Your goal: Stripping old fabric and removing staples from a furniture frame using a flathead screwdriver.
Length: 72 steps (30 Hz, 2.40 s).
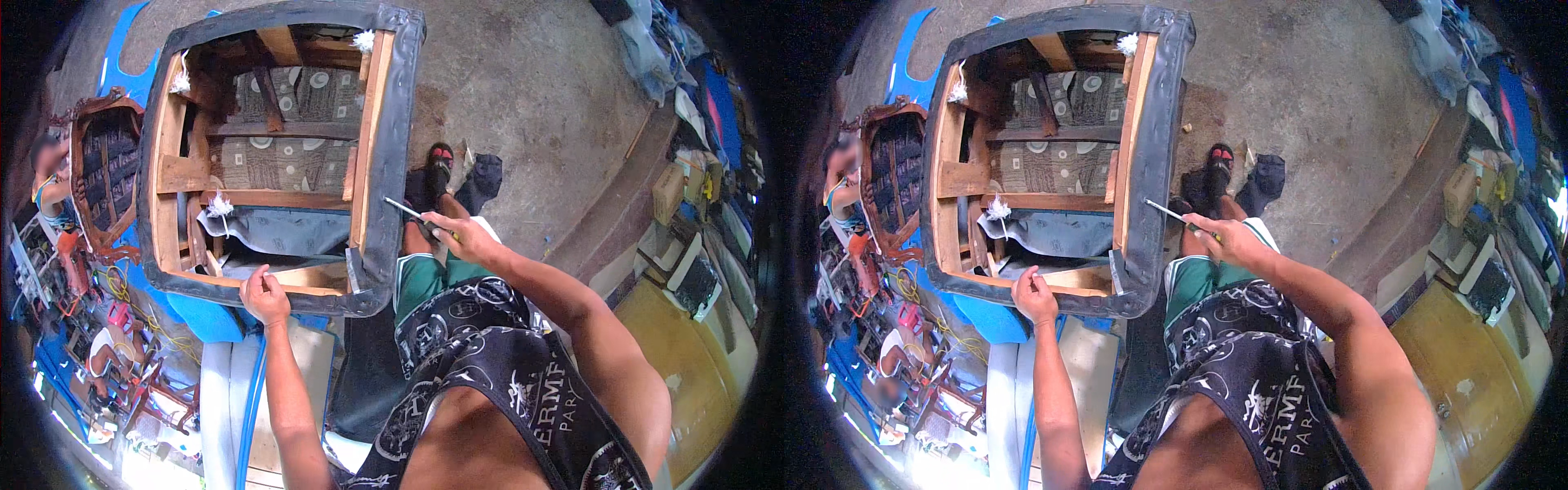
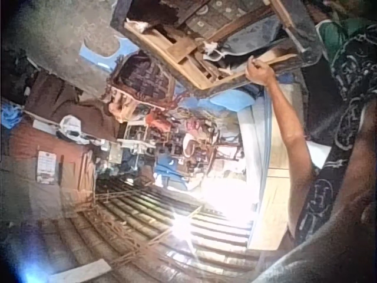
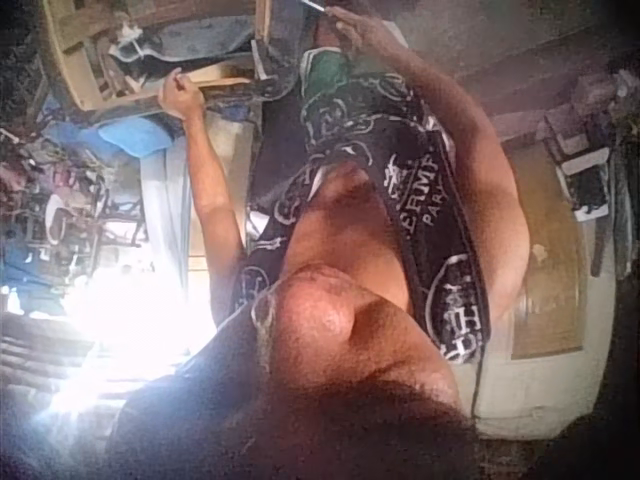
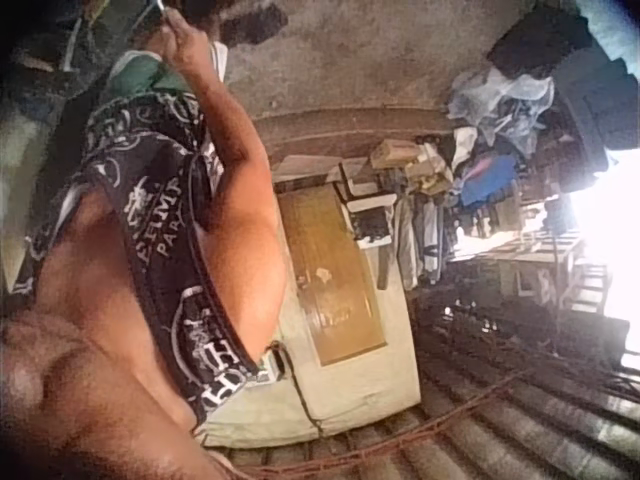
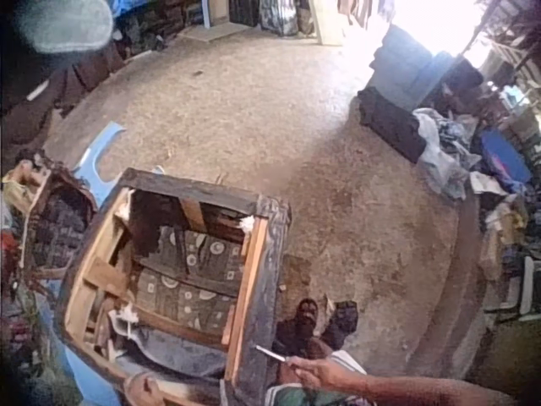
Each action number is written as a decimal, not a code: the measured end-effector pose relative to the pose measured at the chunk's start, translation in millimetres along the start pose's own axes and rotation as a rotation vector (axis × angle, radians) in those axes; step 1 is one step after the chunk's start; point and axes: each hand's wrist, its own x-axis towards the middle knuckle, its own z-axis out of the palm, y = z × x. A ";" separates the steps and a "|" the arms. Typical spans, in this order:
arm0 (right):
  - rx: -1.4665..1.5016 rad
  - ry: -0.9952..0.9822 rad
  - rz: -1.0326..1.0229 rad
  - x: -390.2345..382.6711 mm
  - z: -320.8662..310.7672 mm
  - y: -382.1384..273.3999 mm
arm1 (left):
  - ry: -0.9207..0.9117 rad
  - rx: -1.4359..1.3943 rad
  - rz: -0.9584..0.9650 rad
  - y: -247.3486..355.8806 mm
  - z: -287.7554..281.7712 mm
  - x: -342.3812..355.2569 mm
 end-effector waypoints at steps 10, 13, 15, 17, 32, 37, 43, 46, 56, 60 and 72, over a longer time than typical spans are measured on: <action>0.022 0.024 -0.048 9.5 27.1 44.1 | 0.052 -0.016 0.032 -0.3 1.9 0.3; -0.072 0.037 -0.080 -7.4 -2.9 39.5 | 0.032 -0.005 0.020 2.8 -0.9 1.0; -0.095 0.078 -0.162 -7.4 -19.0 38.5 | 0.034 0.000 0.025 6.3 -1.3 4.3; -0.258 0.074 -0.063 7.9 -38.9 16.9 | 0.030 0.006 0.029 7.4 -2.2 3.1; -0.787 -0.055 -0.205 51.6 -101.9 -33.9 | 0.027 0.014 -0.061 8.8 -0.6 3.4; -0.717 -0.077 -0.213 51.8 -104.8 -19.6 | 0.033 -0.047 -0.064 6.5 0.7 2.0; -0.705 -0.082 -0.208 52.9 -101.0 -21.3 | 0.041 -0.013 0.010 4.0 -1.2 0.9; -0.698 -0.083 -0.199 53.6 -101.8 -23.2 | 0.027 -0.005 0.014 5.4 -3.0 1.3; -0.667 -0.091 -0.217 57.8 -107.3 -27.4 | 0.034 -0.015 -0.006 7.0 -2.3 1.9; -0.667 -0.118 -0.173 55.5 -109.5 -28.6 | 0.009 0.001 -0.019 4.7 -2.1 2.2; -0.673 -0.124 -0.158 62.2 -112.5 -45.8 | 0.024 0.003 0.004 7.8 0.0 2.3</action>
